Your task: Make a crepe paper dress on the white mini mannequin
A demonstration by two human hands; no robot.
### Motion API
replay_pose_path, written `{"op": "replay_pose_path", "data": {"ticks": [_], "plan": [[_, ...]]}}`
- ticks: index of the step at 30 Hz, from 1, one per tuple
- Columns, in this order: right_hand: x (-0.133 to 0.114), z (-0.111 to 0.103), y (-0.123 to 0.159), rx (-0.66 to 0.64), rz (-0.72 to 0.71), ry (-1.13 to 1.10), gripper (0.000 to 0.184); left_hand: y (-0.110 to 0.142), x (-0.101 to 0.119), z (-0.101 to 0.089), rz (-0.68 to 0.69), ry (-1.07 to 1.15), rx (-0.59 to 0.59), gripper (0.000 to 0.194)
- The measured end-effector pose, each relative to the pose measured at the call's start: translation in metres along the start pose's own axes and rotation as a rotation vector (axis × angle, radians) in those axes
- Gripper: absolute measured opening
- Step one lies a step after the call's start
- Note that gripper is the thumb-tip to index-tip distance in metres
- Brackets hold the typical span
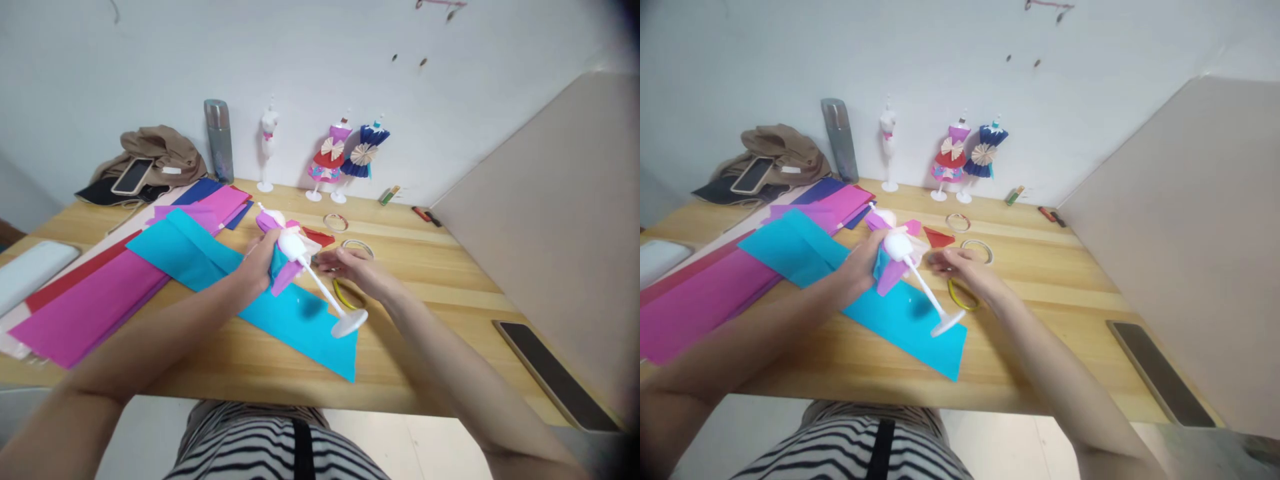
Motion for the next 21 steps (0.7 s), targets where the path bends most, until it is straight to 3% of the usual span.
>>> {"op": "replay_pose_path", "data": {"ticks": [4, 6, 13, 21], "plan": [[-0.001, 0.039, 0.003, -0.222, 0.186, -0.516, 0.053, 0.023, -0.017, 0.000, 0.025, -0.124, 0.031, 0.016], [-0.003, 0.052, 0.007, -0.294, 0.259, -0.646, 0.048, 0.029, -0.023, -0.003, 0.010, -0.146, 0.043, 0.017], [-0.022, 0.049, 0.009, -0.163, 0.138, -0.543, 0.047, 0.032, -0.029, -0.019, 0.060, -0.243, 0.124, 0.013], [-0.011, 0.056, 0.005, -0.168, 0.205, -0.465, 0.051, 0.029, -0.041, -0.032, 0.013, -0.315, 0.143, 0.014]]}}
Point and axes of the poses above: each hand's wrist, its own y-axis away from the middle knuckle, its own z-axis out of the palm, x = y × z, the point moved 7 cm from there along -y, towards the middle knuckle, and after that the axes turned 7 degrees about y, right-handed, at the moved point
